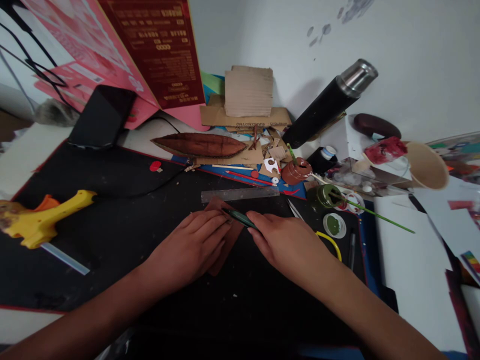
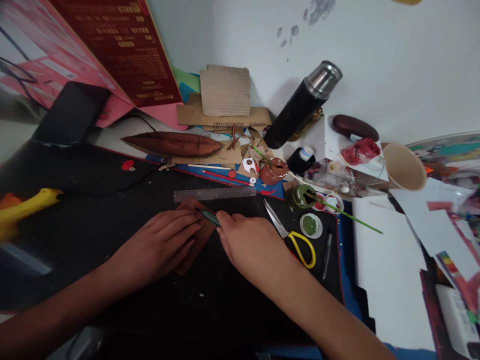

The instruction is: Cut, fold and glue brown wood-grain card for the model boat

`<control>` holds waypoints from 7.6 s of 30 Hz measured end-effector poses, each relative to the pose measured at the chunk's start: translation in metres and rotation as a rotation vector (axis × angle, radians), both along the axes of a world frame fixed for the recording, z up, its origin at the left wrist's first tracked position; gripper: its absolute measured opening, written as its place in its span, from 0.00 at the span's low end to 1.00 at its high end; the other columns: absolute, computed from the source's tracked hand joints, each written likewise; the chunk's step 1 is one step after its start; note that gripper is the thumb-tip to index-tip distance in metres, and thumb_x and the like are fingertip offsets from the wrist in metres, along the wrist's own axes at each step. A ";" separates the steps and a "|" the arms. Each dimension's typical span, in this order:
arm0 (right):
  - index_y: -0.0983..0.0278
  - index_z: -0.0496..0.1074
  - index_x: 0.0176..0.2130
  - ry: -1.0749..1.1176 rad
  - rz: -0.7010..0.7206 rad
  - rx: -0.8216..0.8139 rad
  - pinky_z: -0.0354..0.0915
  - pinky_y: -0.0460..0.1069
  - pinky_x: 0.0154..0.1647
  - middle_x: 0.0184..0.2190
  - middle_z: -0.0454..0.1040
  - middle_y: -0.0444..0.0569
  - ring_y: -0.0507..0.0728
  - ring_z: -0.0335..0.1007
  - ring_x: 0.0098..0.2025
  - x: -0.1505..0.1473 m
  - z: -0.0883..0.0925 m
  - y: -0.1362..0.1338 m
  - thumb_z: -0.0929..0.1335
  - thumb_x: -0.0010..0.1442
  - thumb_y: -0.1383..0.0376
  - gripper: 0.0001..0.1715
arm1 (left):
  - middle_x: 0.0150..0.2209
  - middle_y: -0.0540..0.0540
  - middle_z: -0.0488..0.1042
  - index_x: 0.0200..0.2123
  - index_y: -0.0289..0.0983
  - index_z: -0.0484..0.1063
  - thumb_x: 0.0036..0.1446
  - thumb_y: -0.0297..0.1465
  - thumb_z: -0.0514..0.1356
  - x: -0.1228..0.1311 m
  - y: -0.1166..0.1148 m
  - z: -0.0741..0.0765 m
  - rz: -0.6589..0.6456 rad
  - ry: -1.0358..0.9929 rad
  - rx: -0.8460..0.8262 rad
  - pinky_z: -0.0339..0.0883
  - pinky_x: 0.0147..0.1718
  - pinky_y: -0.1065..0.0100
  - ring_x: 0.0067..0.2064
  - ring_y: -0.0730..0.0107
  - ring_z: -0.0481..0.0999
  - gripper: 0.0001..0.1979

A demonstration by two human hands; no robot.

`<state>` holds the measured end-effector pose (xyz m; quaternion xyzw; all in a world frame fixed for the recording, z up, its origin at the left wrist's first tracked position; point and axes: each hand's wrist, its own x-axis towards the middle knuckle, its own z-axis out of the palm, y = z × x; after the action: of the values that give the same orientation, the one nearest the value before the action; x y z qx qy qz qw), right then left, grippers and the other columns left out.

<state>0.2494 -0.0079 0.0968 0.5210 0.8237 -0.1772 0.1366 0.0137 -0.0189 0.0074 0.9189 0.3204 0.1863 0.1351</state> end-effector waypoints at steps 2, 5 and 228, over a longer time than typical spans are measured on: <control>0.64 0.73 0.59 -0.007 -0.004 -0.013 0.62 0.52 0.31 0.39 0.83 0.53 0.60 0.80 0.35 0.000 0.000 0.000 0.62 0.74 0.63 0.19 | 0.58 0.37 0.78 0.58 0.34 0.75 0.70 0.27 0.57 0.000 0.000 0.000 -0.001 0.004 0.003 0.69 0.60 0.49 0.62 0.48 0.73 0.16; 0.64 0.72 0.60 -0.014 -0.005 -0.019 0.63 0.52 0.32 0.39 0.83 0.54 0.61 0.80 0.35 -0.001 0.000 -0.001 0.62 0.74 0.63 0.20 | 0.58 0.38 0.78 0.57 0.35 0.76 0.70 0.28 0.57 0.000 0.000 -0.001 -0.003 0.008 0.008 0.68 0.60 0.49 0.62 0.48 0.73 0.16; 0.61 0.73 0.36 1.385 -0.622 0.048 0.58 0.47 0.22 0.21 0.68 0.39 0.51 0.62 0.21 -0.011 -0.079 -0.013 0.71 0.64 0.49 0.18 | 0.40 0.45 0.77 0.38 0.36 0.80 0.52 0.36 0.76 0.042 0.028 0.010 0.258 -1.153 -1.369 0.72 0.34 0.68 0.39 0.66 0.75 0.15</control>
<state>0.2386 -0.0209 0.0182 0.5020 0.5400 -0.4761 -0.4793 0.0555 0.0088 0.0175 0.3583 0.3443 0.4001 0.7700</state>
